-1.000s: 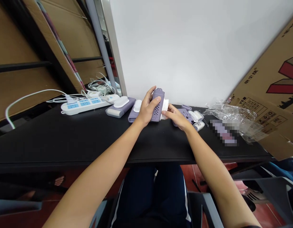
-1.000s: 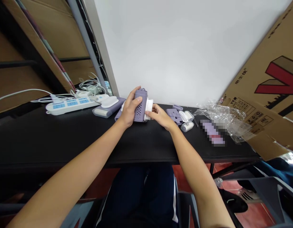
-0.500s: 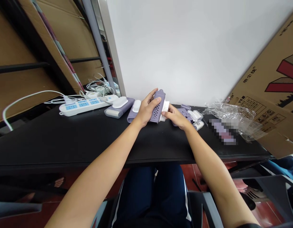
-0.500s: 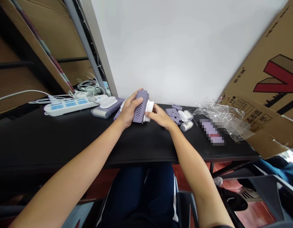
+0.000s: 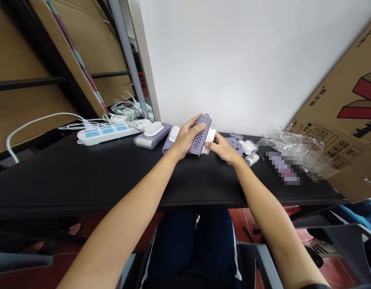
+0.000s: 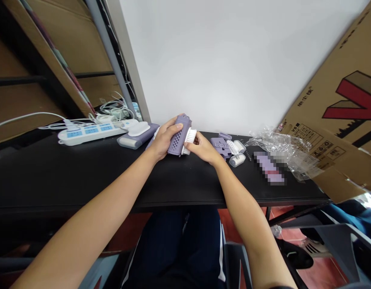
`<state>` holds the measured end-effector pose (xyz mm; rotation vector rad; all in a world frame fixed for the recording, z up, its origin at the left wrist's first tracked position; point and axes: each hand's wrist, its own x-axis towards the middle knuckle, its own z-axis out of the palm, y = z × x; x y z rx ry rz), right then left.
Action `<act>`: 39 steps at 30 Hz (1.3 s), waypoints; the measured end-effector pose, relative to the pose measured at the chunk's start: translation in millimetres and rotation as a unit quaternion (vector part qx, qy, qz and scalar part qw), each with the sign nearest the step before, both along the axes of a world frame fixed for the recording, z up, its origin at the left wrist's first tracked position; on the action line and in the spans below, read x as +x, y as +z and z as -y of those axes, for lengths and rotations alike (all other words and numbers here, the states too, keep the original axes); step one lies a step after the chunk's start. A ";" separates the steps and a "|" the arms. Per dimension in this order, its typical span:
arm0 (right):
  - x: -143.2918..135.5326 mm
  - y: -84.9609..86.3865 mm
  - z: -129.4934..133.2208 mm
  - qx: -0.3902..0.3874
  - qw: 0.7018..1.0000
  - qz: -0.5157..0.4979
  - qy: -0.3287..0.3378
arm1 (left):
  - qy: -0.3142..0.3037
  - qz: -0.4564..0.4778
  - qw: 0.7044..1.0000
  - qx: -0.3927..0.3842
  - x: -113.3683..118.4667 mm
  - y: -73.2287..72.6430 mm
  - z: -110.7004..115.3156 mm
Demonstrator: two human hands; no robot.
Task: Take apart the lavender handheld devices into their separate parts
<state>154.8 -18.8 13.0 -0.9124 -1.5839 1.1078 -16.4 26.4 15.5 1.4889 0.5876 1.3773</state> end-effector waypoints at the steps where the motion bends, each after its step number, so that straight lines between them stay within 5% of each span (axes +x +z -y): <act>1: -0.3 -0.2 -0.1 0.002 1.000 0.000 -0.003 | 0.004 0.003 1.000 -0.005 0.1 0.8 0.8; 29: 0.4 -4.2 -4.0 0.001 0.999 0.021 -0.025 | -0.010 0.044 0.998 -0.043 4.6 5.1 9.8; 39: 1.5 0.6 4.1 -0.072 0.994 0.080 0.009 | 0.050 0.043 0.994 -0.091 7.4 1.8 7.1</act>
